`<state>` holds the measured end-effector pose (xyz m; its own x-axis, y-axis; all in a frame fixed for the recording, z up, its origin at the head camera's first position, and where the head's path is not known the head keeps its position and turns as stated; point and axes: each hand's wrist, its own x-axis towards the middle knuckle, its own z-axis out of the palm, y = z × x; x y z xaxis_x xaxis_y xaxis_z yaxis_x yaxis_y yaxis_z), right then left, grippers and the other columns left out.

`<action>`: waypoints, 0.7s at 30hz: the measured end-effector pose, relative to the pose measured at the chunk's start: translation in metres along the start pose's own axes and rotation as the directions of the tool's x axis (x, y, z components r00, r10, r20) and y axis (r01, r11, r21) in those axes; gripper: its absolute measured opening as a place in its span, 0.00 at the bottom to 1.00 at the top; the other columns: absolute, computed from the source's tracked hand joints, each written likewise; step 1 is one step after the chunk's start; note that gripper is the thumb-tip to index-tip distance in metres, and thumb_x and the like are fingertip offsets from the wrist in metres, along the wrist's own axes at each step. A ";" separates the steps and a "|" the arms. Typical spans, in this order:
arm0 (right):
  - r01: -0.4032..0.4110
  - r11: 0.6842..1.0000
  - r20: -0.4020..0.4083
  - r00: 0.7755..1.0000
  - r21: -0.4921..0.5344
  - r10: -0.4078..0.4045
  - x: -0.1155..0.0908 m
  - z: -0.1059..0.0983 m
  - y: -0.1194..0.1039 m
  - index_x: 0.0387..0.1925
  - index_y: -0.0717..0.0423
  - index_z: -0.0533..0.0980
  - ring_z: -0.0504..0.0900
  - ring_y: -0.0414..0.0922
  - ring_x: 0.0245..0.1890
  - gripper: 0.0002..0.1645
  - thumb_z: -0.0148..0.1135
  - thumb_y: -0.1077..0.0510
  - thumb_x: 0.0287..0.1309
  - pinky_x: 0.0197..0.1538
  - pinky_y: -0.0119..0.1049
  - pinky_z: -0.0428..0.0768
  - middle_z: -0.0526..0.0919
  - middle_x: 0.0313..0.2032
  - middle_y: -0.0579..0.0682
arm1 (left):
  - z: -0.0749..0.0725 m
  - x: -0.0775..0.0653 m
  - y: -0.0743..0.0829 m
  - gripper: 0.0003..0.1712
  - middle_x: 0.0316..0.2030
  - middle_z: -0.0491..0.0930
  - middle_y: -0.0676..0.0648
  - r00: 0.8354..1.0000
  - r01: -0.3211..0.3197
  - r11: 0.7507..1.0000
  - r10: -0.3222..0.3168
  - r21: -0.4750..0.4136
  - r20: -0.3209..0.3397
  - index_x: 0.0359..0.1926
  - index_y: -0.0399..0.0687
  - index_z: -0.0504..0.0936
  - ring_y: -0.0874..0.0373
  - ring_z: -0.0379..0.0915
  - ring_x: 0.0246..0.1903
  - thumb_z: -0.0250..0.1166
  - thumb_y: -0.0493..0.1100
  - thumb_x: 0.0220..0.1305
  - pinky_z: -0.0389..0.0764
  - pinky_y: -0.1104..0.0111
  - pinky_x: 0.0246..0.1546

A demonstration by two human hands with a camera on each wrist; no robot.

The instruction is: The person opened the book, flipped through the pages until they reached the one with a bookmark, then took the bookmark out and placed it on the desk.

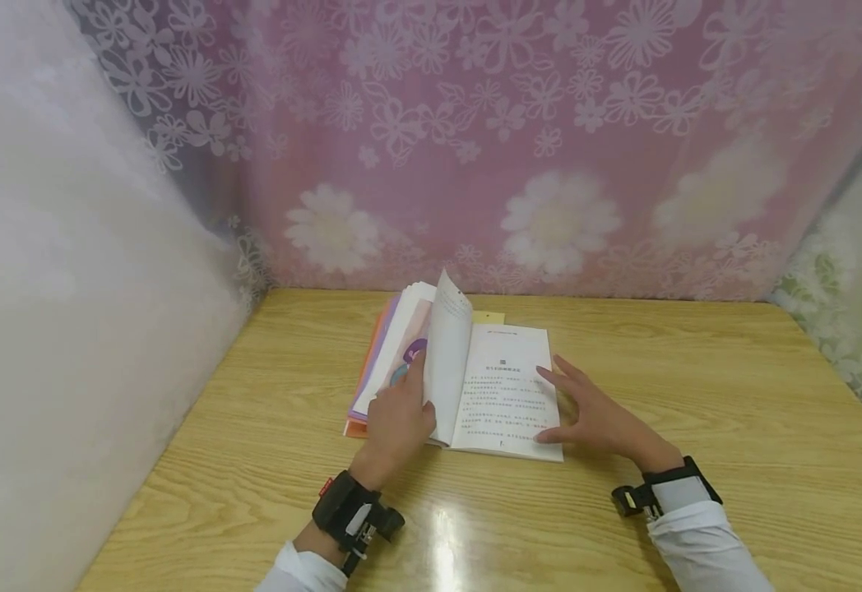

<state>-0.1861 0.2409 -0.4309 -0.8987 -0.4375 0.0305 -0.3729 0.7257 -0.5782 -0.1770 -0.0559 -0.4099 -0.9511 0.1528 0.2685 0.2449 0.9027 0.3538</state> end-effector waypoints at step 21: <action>0.008 1.000 0.059 0.998 -0.004 -0.008 -0.001 0.006 0.003 0.66 0.52 0.56 0.45 0.62 0.66 0.59 0.66 0.31 0.34 0.61 0.62 0.53 0.43 0.69 0.65 | 0.003 0.000 -0.033 0.44 0.59 0.62 0.31 0.986 0.097 0.995 -0.099 0.020 0.134 0.67 0.40 0.51 0.44 0.72 0.36 0.56 0.32 0.47 0.74 0.60 0.27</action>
<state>-0.1853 0.2405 -0.4377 -0.8807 -0.4735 -0.0130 -0.3810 0.7244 -0.5746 -0.1854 -0.0842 -0.4246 -0.9872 0.1154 0.1102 0.1479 0.9210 0.3603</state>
